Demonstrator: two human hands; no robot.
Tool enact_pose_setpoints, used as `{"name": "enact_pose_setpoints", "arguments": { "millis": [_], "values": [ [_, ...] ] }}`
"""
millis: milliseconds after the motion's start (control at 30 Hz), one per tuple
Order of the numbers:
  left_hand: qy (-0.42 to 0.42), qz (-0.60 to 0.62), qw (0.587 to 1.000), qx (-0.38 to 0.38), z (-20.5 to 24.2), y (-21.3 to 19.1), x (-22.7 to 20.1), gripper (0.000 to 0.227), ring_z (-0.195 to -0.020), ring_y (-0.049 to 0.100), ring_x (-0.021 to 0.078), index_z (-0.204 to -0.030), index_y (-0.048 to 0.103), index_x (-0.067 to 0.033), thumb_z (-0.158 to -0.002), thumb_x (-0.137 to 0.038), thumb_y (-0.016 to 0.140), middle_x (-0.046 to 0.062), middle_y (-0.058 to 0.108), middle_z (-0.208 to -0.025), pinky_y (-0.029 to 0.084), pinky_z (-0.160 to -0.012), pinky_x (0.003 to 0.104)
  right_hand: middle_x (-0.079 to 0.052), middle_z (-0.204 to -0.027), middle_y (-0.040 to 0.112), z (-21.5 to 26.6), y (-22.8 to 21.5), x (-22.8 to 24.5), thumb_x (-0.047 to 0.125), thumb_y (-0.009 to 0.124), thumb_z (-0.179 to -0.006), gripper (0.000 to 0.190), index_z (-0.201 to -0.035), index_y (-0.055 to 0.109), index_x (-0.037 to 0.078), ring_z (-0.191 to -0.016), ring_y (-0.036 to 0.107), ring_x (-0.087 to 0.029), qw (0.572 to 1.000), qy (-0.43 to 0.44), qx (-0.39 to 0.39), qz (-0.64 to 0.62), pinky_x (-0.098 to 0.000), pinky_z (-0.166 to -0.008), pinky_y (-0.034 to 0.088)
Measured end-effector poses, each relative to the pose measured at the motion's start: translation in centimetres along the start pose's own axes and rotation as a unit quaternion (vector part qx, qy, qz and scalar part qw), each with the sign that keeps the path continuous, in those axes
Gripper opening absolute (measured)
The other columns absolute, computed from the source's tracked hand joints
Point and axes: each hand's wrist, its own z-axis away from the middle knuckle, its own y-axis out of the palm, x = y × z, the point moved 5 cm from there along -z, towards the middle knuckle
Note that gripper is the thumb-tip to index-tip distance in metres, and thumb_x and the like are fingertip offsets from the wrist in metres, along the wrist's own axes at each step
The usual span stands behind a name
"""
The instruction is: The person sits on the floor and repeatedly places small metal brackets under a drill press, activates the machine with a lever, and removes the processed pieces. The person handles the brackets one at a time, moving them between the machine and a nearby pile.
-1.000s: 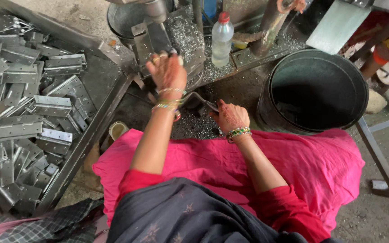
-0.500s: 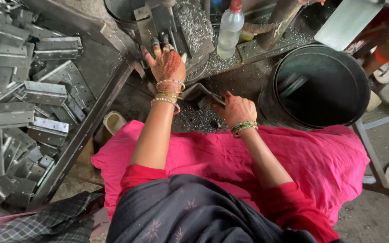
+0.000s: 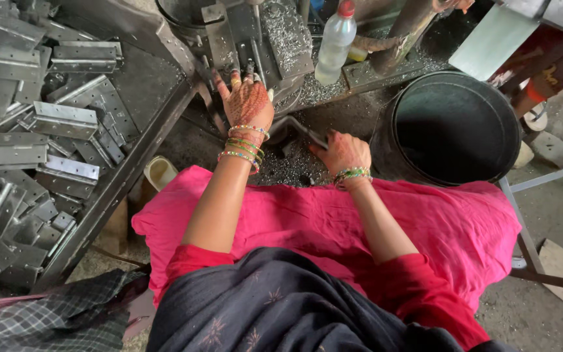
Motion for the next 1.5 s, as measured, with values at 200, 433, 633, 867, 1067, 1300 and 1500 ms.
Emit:
{"name": "enact_pose_setpoints", "arguments": {
  "millis": [200,433,633,867,1067,1300,1500],
  "values": [
    [0.006,0.003,0.999,0.038,0.6,-1.6,1.4,0.034,-0.14,0.048,0.0366,-0.109,0.078,-0.0054,-0.099,-0.029,0.056,0.012,0.071,-0.126,0.003,-0.12,0.068,-0.016,-0.09,0.073,-0.5,7.1,-2.0,0.066,0.068,-0.089,0.055,-0.101,0.077,0.013,-0.086,0.073,-0.035,0.992,0.057,0.106,-0.04,-0.0467,-0.075,0.058],
    [0.01,-0.087,0.996,0.0,-3.4,-0.9,0.2,0.039,-0.139,0.049,0.0367,-0.111,0.077,-0.0034,-0.1,-0.032,0.053,0.014,0.073,-0.118,0.0,-0.118,0.065,-0.016,-0.093,0.076,-0.3,0.4,-0.1,0.065,0.068,-0.088,0.059,-0.108,0.071,0.01,-0.088,0.074,-0.034,0.999,0.007,0.036,0.029,-0.047,-0.075,0.059],
    [-0.012,-0.063,0.997,0.044,-2.5,0.5,0.0,0.036,-0.142,0.045,0.0345,-0.118,0.075,-0.0029,-0.099,-0.023,0.051,0.013,0.069,-0.129,-0.005,-0.118,0.067,-0.014,-0.092,0.074,0.0,4.6,-0.7,0.062,0.07,-0.087,0.049,-0.101,0.074,0.015,-0.087,0.073,-0.034,0.992,0.059,0.106,-0.018,-0.0467,-0.075,0.058],
    [-0.009,-0.03,0.999,0.026,-3.7,1.6,1.2,0.033,-0.143,0.045,0.0348,-0.116,0.076,-0.0077,-0.099,-0.017,0.05,0.009,0.065,-0.139,-0.004,-0.119,0.069,-0.014,-0.085,0.076,-0.1,-1.8,0.6,0.061,0.071,-0.086,0.054,-0.1,0.072,0.009,-0.082,0.074,-0.033,1.0,0.007,0.025,-0.004,-0.0468,-0.071,0.057],
    [-0.018,-0.068,0.997,-0.01,-5.5,2.1,0.4,0.034,-0.14,0.046,0.0349,-0.114,0.077,-0.0054,-0.097,-0.02,0.05,0.012,0.066,-0.136,0.0,-0.117,0.07,-0.015,-0.091,0.075,-0.4,1.4,0.0,0.061,0.07,-0.09,0.049,-0.096,0.075,0.013,-0.086,0.074,-0.033,0.996,0.039,0.07,0.026,-0.0458,-0.073,0.057],
    [-0.038,-0.047,0.998,0.03,-5.2,2.9,1.6,0.037,-0.144,0.043,0.0345,-0.127,0.071,-0.0055,-0.1,-0.017,0.049,0.01,0.065,-0.136,0.001,-0.118,0.07,-0.014,-0.086,0.075,1.0,-1.9,1.2,0.056,0.074,-0.084,0.049,-0.105,0.07,0.012,-0.083,0.073,-0.035,1.0,0.002,0.01,-0.017,-0.0481,-0.07,0.056],
    [-0.039,-0.061,0.997,0.026,-5.6,2.9,1.2,0.037,-0.142,0.042,0.0328,-0.125,0.072,-0.0059,-0.096,-0.018,0.051,0.007,0.064,-0.14,0.001,-0.117,0.071,-0.015,-0.089,0.076,0.5,1.9,-0.1,0.06,0.071,-0.089,0.048,-0.099,0.074,0.013,-0.085,0.074,-0.033,0.996,0.051,0.068,-0.006,-0.0471,-0.074,0.058]
  ]
}}
